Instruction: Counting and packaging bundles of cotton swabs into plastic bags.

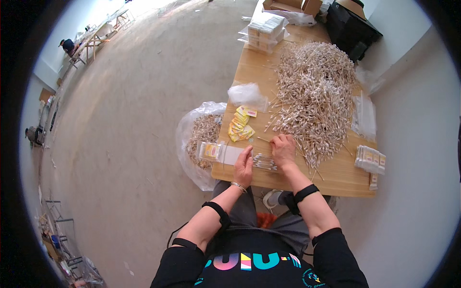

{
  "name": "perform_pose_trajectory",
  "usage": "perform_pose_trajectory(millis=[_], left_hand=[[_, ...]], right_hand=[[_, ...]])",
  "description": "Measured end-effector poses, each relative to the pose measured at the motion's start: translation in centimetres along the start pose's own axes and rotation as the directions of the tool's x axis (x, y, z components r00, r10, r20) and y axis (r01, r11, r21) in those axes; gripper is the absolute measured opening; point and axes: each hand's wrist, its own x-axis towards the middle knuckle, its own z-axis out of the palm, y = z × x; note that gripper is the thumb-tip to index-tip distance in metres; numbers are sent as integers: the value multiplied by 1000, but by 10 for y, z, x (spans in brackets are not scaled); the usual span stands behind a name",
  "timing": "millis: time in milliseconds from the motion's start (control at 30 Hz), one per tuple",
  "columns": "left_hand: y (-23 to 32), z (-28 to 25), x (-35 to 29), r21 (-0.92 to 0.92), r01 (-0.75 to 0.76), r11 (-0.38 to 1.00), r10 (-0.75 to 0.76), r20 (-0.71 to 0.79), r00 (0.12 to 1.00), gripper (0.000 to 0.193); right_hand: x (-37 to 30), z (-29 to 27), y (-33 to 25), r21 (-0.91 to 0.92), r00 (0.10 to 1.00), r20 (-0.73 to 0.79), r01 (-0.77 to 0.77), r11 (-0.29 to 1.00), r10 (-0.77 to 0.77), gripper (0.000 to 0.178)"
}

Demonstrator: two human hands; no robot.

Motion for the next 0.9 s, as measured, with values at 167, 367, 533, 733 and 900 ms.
perform_pose_trajectory(millis=[167,367,533,733,900], left_hand=[[-3,-1,0,47,-5,999,4,24,1000,35],[-9,0,2,-47,75,996,-74,25,997,38],[-6,0,11,-185,158,970,-155,27,988,39],[-11,2,12,-163,150,975,-135,98,986,41],[-4,3,12,-147,139,979,-126,91,988,42]], right_hand=[[-22,-16,12,79,996,91,16,997,-23,6],[-45,-28,2,300,999,-38,-22,954,35,13],[-67,-17,2,629,915,-73,-266,730,396,26],[-67,5,-28,760,906,-77,-217,612,416,37],[-56,6,-41,811,924,-25,-205,548,382,46]])
